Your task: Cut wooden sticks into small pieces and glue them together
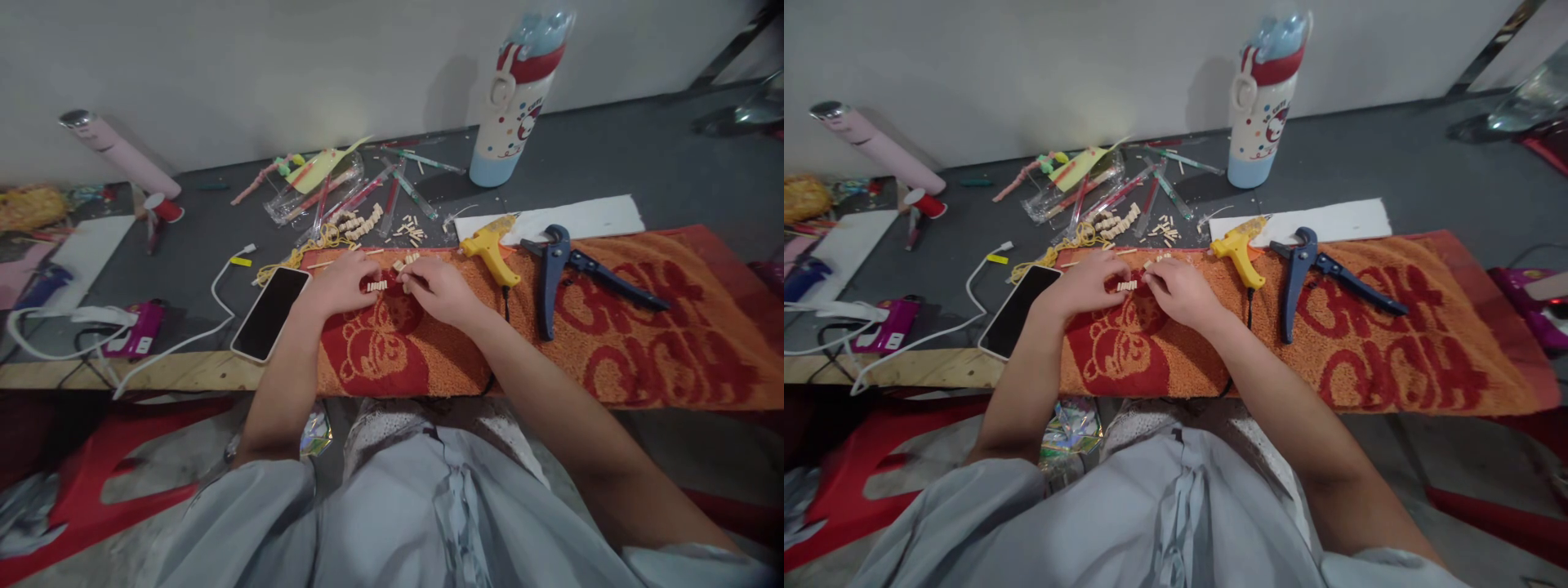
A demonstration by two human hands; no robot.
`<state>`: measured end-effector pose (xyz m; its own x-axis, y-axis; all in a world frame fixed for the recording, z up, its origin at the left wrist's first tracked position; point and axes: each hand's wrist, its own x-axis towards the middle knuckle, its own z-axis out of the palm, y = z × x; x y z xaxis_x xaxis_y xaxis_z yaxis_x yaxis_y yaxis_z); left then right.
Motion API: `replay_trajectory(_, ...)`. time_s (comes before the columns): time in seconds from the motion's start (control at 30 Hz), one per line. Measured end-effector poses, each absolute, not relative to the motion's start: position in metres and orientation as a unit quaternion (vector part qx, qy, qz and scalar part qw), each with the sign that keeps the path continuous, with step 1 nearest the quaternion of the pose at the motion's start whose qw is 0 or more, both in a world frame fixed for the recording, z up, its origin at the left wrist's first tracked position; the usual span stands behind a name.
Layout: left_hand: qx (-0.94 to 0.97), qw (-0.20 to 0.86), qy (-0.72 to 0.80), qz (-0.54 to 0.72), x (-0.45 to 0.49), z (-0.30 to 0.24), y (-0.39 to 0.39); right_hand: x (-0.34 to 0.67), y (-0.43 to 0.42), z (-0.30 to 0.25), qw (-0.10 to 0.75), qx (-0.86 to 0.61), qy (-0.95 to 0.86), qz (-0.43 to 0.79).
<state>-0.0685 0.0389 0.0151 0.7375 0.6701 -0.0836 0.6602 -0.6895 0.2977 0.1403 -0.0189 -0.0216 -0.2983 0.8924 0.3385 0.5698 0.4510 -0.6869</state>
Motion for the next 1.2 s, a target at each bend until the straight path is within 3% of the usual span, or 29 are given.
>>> replay_trajectory(0.9, 0.926, 0.094, 0.364, 0.032, -0.064, 0.005, 0.038, 0.140, -0.018, -0.025, 0.365, -0.465, -0.776, 0.220)
replay_trajectory(1.03, 0.924, 0.109, 0.357, 0.080, -0.065, 0.006, 0.039, 0.140, -0.017, -0.027, 0.393, -0.459, -0.768, 0.212)
replay_trajectory(1.2, 0.907, 0.164, 0.306, 0.240, -0.059, 0.017, 0.032, 0.139, -0.019, -0.023, 0.457, -0.435, -0.756, 0.177)
